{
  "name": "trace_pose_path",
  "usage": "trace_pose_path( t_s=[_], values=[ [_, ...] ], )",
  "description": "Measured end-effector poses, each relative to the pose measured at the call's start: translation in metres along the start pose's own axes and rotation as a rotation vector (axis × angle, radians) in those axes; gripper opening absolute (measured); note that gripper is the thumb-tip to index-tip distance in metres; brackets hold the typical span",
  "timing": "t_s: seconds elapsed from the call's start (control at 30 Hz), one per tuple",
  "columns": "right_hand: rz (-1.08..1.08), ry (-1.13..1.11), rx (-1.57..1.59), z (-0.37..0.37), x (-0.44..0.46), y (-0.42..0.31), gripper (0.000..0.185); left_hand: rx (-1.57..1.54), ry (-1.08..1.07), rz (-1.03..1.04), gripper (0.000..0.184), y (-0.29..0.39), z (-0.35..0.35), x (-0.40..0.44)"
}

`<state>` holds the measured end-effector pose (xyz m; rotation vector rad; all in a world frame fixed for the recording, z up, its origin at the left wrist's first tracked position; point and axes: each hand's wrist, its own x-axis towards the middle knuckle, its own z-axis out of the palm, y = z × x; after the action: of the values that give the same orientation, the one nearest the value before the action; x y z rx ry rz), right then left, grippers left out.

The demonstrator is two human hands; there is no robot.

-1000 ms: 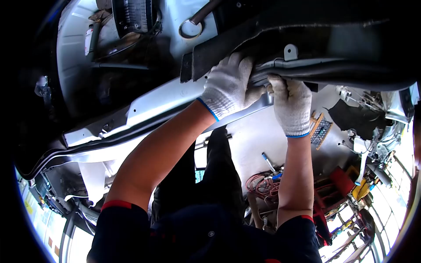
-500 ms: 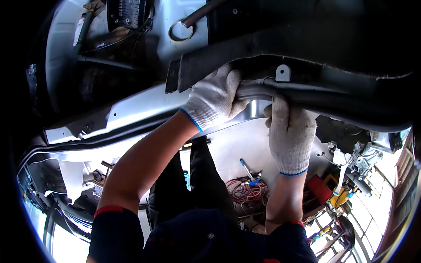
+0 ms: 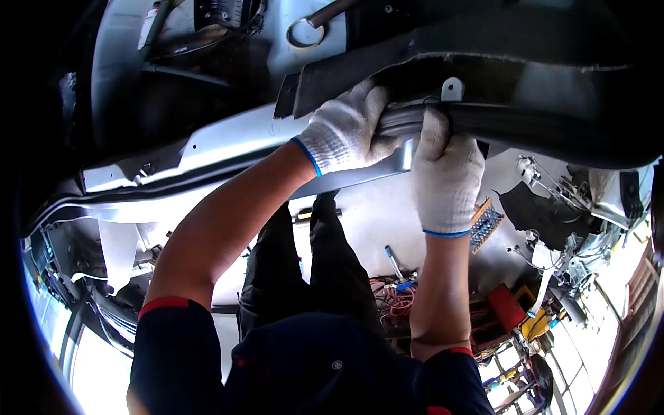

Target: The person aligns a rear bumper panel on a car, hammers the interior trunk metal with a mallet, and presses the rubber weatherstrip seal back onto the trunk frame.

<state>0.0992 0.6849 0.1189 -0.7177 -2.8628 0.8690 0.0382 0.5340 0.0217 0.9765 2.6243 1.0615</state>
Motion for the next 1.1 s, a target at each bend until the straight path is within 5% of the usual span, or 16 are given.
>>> trace_pose_path(
  t_s=[0.07, 0.2, 0.27, 0.37, 0.7, 0.83, 0.93, 0.97, 1.1],
  values=[
    [0.04, -0.238, -0.156, 0.0, -0.003, 0.007, 0.047, 0.079, 0.068, 0.005, 0.074, 0.001, -0.003, -0.01],
    [0.098, -0.442, 0.157, 0.038, -0.016, 0.029, 0.042, 0.167, -0.034, 0.014, 0.084, -0.005, -0.02, -0.06],
    [0.352, -0.452, 0.553, 0.042, -0.019, 0.018, 0.034, 0.241, 0.012, -0.012, 0.075, -0.01, -0.026, -0.082],
    [0.353, -0.374, 0.56, 0.056, -0.023, 0.023, 0.028, 0.3, 0.122, -0.006, 0.065, -0.022, -0.03, -0.106],
    [0.128, -0.292, 0.163, 0.079, -0.012, 0.03, 0.043, 0.467, 0.301, 0.038, 0.065, -0.041, -0.01, -0.116],
    [0.486, -0.373, 0.412, 0.076, -0.024, 0.01, 0.046, 0.485, 0.159, 0.012, 0.063, -0.024, -0.025, -0.11],
    [0.343, -0.428, 0.64, 0.086, -0.04, 0.026, 0.045, 0.541, -0.056, 0.001, 0.059, 0.0, -0.039, -0.095],
    [0.185, -0.296, 0.583, 0.103, -0.048, 0.039, 0.036, 0.542, -0.18, -0.051, 0.058, 0.006, -0.041, -0.089],
    [0.209, -0.285, 0.744, 0.107, -0.079, 0.03, 0.031, 0.704, -0.375, -0.068, 0.038, 0.014, -0.039, -0.053]
  ],
)
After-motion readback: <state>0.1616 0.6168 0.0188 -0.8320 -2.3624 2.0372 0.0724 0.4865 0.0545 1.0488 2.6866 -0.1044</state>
